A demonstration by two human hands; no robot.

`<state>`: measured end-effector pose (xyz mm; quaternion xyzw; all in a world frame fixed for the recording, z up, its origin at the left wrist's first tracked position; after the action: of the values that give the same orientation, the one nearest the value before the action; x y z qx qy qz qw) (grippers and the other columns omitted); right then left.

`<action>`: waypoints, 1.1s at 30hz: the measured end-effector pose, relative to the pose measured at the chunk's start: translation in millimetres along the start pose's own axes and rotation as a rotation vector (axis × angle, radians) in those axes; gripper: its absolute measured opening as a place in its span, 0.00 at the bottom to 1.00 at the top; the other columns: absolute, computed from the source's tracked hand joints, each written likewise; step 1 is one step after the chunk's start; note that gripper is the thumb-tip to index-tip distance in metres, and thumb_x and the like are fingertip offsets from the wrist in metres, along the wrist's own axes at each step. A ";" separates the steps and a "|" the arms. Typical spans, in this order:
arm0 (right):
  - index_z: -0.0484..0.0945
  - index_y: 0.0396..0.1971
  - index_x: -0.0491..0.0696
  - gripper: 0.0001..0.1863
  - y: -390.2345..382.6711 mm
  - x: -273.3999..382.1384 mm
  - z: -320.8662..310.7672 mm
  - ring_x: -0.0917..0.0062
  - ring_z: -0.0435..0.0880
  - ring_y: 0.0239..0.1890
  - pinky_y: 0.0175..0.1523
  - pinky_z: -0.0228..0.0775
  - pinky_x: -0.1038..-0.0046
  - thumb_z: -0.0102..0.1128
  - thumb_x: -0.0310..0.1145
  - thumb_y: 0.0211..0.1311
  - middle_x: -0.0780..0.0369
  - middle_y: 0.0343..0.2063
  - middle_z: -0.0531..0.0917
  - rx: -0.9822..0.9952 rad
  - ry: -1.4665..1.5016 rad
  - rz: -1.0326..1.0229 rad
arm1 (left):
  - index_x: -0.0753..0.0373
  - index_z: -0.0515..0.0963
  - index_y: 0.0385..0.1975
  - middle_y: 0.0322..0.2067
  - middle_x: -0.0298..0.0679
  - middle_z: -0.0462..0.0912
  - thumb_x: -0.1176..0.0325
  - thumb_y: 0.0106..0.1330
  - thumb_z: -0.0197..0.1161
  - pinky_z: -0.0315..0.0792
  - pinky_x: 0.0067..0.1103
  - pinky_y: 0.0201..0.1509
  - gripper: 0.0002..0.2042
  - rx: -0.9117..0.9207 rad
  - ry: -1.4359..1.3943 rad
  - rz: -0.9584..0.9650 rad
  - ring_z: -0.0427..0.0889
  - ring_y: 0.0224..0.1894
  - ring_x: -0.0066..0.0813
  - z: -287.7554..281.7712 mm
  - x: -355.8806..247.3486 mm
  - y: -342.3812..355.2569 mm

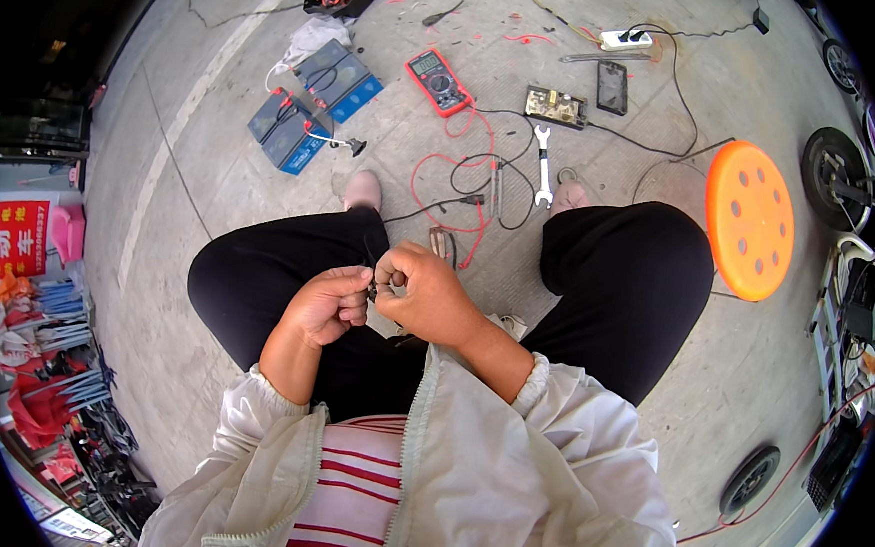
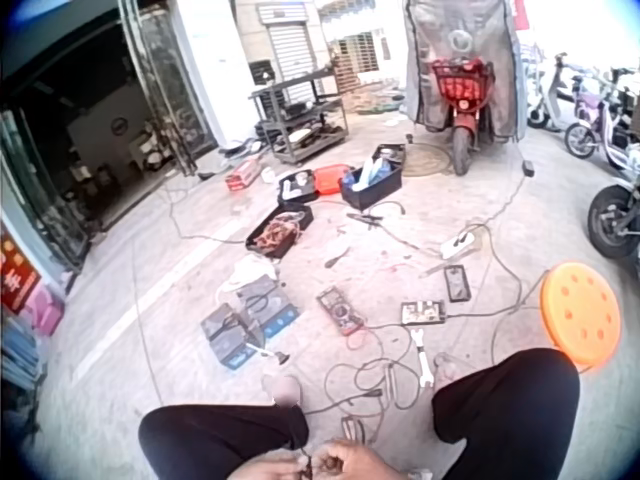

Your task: The person sits on the floor and uses a multimeter to test a small electronic component. They then use pliers to strip the insulation from a wire and continue working on the component.

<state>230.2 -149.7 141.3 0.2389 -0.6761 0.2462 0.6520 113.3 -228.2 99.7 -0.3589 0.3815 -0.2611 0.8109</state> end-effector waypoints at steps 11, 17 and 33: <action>0.75 0.29 0.47 0.06 -20.3 -30.1 3.2 0.89 0.62 0.21 0.27 0.54 0.83 0.56 0.33 0.57 0.74 0.19 0.68 0.350 0.673 0.622 | 0.62 0.79 0.34 0.26 0.27 0.77 0.64 0.66 0.62 0.62 0.16 0.41 0.08 -0.057 0.220 0.298 0.69 0.31 0.15 3.4 -16.4 -2.3; 0.78 0.42 0.43 0.14 -8.4 -20.1 -22.2 0.88 0.69 0.29 0.34 0.62 0.82 0.57 0.34 0.60 0.69 0.30 0.76 0.069 0.329 0.407 | 0.61 0.78 0.37 0.32 0.30 0.80 0.64 0.69 0.58 0.66 0.20 0.49 0.08 0.006 0.136 0.319 0.76 0.38 0.20 0.0 -20.5 -1.2; 0.76 0.36 0.42 0.07 -9.7 -37.1 3.8 0.90 0.73 0.27 0.30 0.66 0.83 0.63 0.24 0.58 0.68 0.24 0.78 -0.090 0.218 0.256 | 0.60 0.78 0.36 0.32 0.33 0.81 0.63 0.68 0.58 0.70 0.23 0.49 0.08 0.011 -0.043 0.281 0.78 0.37 0.24 -1.2 -19.1 1.1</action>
<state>234.8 -159.5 104.4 0.0932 -0.6366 0.3213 0.6949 101.6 -214.7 106.6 -0.3032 0.4093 -0.1393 0.8492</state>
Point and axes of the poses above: each hand's wrist, its own y-axis towards the middle knuckle, its own z-axis out of the palm, x = y × z, the point moved 8 cm from there along y, towards the middle knuckle
